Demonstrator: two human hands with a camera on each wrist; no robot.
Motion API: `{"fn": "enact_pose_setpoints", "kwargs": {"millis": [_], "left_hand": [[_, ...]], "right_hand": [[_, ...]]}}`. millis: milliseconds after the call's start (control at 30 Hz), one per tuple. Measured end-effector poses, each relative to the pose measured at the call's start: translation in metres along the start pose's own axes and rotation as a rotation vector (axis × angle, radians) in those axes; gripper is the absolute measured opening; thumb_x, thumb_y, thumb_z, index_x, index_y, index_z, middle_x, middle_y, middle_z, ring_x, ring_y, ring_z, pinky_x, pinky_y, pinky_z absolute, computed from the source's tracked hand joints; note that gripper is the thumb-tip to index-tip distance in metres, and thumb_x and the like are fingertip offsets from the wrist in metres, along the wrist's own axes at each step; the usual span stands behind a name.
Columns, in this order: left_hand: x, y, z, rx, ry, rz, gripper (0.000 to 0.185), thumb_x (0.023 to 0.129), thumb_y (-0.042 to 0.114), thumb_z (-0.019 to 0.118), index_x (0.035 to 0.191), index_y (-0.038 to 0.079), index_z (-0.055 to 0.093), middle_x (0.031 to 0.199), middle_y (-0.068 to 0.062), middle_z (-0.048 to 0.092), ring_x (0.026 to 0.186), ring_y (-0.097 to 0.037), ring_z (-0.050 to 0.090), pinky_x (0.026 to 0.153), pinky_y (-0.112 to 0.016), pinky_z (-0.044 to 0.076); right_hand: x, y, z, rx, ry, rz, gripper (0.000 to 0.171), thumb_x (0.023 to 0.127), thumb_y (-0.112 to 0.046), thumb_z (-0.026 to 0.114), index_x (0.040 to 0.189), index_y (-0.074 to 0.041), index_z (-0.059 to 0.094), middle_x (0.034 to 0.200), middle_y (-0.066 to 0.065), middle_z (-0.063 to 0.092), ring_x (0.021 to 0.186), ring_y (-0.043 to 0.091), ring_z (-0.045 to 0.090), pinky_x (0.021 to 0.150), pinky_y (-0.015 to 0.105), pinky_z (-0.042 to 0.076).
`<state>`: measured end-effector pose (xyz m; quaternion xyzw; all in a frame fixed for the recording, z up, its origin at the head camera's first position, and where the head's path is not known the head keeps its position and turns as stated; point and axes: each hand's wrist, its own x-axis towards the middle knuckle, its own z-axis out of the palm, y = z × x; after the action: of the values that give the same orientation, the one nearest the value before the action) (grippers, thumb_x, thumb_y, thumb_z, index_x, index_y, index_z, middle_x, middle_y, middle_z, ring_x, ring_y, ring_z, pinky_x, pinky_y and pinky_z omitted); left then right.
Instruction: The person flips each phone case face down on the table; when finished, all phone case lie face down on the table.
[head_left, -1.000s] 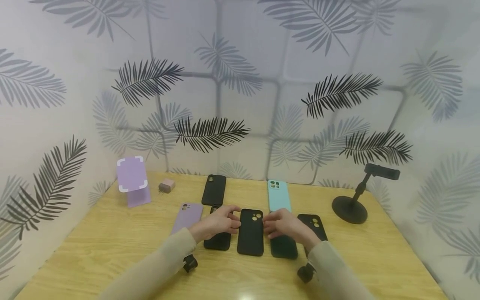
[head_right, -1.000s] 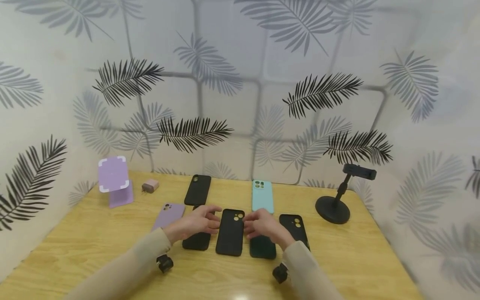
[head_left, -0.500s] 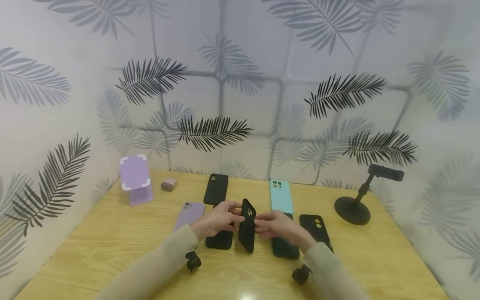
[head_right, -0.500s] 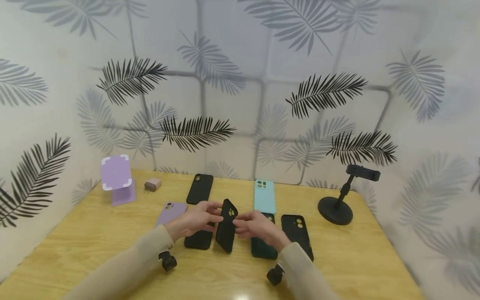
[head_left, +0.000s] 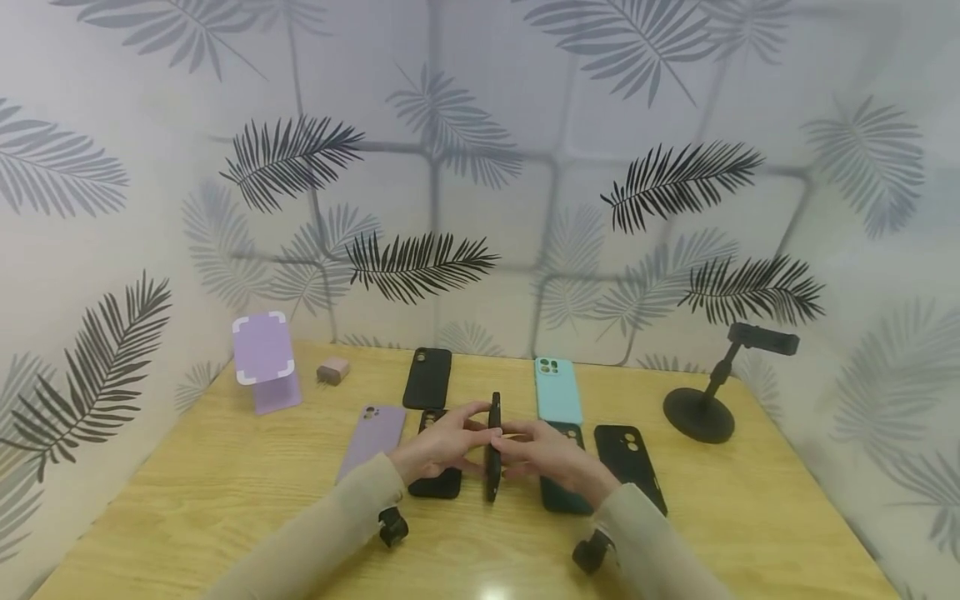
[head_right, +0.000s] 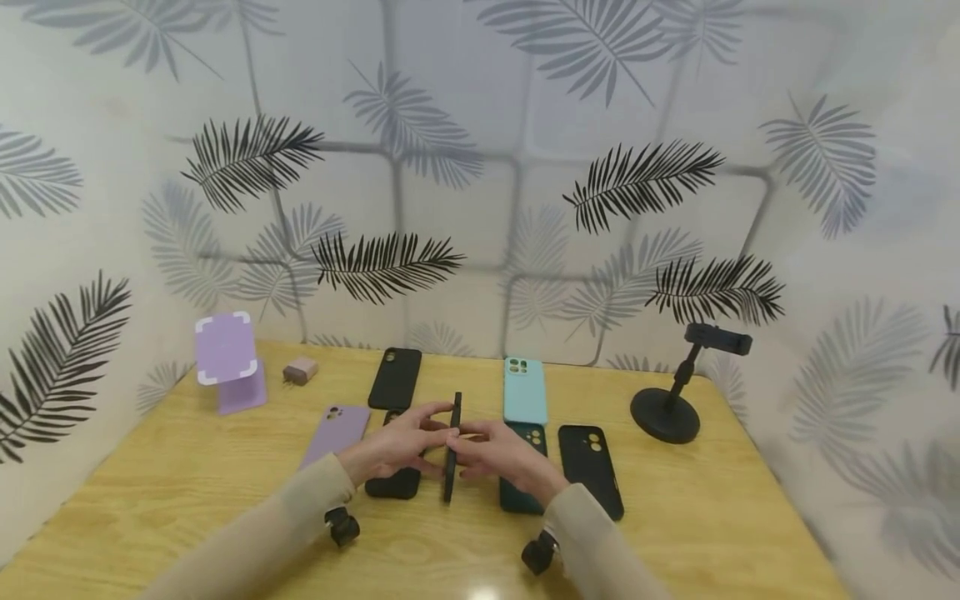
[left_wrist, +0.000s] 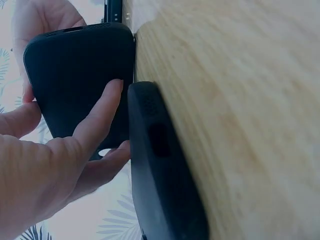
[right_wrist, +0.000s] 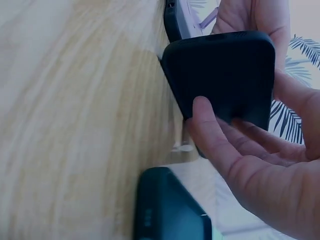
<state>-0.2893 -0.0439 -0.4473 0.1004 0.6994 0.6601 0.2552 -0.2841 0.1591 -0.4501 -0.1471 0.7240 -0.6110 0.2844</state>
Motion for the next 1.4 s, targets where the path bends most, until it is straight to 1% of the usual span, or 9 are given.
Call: {"fn": "enact_pose_setpoints", "kwargs": {"millis": [67,200,333,433,533,600,767,1133,1400], "left_hand": [[0.000,-0.001,0.000,0.005,-0.011,-0.010,0.065,0.099,0.022,0.060,0.155,0.015,0.028,0.148,-0.027,0.037,0.130,-0.046,0.047,0.083,-0.054,0.058],[0.001,-0.003,0.000,0.017,-0.046,-0.018,0.062,0.101,0.019,0.057,0.155,0.015,0.028,0.149,-0.026,0.037,0.126,-0.043,0.052,0.083,-0.055,0.058],[0.001,-0.003,-0.001,0.033,-0.065,-0.023,0.061,0.100,0.013,0.057,0.155,0.011,0.029,0.150,-0.026,0.037,0.125,-0.042,0.053,0.082,-0.054,0.059],[0.000,-0.003,0.000,0.043,-0.075,-0.033,0.063,0.099,0.011,0.058,0.154,0.008,0.027,0.150,-0.027,0.037,0.126,-0.042,0.053,0.083,-0.054,0.058],[-0.001,-0.003,0.001,0.047,-0.074,-0.037,0.063,0.099,0.009,0.057,0.154,0.005,0.026,0.149,-0.027,0.038,0.127,-0.042,0.052,0.083,-0.054,0.058],[-0.001,-0.003,0.001,0.049,-0.067,-0.035,0.062,0.099,0.008,0.057,0.154,0.004,0.027,0.149,-0.028,0.037,0.128,-0.043,0.051,0.083,-0.054,0.058],[-0.003,-0.002,0.001,0.056,-0.046,-0.042,0.059,0.098,0.006,0.057,0.151,0.005,0.033,0.152,-0.032,0.029,0.135,-0.047,0.041,0.083,-0.053,0.058],[-0.007,0.001,-0.002,0.086,-0.054,-0.055,0.059,0.098,0.001,0.055,0.152,0.003,0.032,0.154,-0.034,0.024,0.137,-0.048,0.037,0.083,-0.050,0.059],[-0.006,0.001,-0.004,0.083,-0.048,-0.060,0.059,0.098,0.000,0.054,0.152,0.003,0.031,0.155,-0.031,0.022,0.138,-0.048,0.035,0.084,-0.050,0.059]], "right_hand": [[0.000,0.002,-0.001,0.013,-0.003,-0.003,0.067,0.098,-0.032,0.060,0.149,0.004,0.034,0.145,0.026,0.046,0.129,0.037,0.053,0.100,0.048,0.052],[-0.001,0.005,-0.006,0.054,0.008,-0.010,0.064,0.098,-0.024,0.062,0.150,0.002,0.034,0.143,0.025,0.050,0.123,0.033,0.059,0.099,0.045,0.053],[-0.003,0.004,-0.010,0.055,0.111,-0.037,0.070,0.093,-0.014,0.068,0.153,-0.005,0.031,0.141,0.030,0.050,0.112,0.033,0.065,0.092,0.046,0.057],[-0.005,0.003,-0.011,-0.006,0.200,-0.054,0.074,0.089,-0.011,0.073,0.152,-0.008,0.033,0.136,0.030,0.054,0.103,0.031,0.069,0.085,0.044,0.060],[-0.009,0.001,-0.012,-0.084,0.241,-0.056,0.070,0.087,-0.013,0.075,0.148,-0.004,0.040,0.130,0.028,0.059,0.094,0.027,0.071,0.079,0.042,0.061],[-0.011,0.001,-0.013,-0.123,0.253,-0.051,0.065,0.087,-0.013,0.075,0.144,-0.001,0.045,0.125,0.026,0.061,0.089,0.024,0.071,0.077,0.041,0.062],[-0.018,0.004,-0.019,-0.163,0.261,-0.032,0.062,0.087,-0.008,0.074,0.141,0.005,0.046,0.110,0.022,0.063,0.078,0.020,0.070,0.075,0.042,0.062],[-0.019,0.011,-0.018,-0.240,0.310,0.032,0.058,0.085,-0.002,0.075,0.136,0.007,0.050,0.101,0.017,0.071,0.078,0.022,0.071,0.066,0.038,0.062],[-0.018,0.008,-0.018,-0.227,0.320,0.046,0.055,0.085,-0.002,0.074,0.135,0.006,0.052,0.100,0.016,0.071,0.080,0.023,0.071,0.067,0.039,0.062]]}}
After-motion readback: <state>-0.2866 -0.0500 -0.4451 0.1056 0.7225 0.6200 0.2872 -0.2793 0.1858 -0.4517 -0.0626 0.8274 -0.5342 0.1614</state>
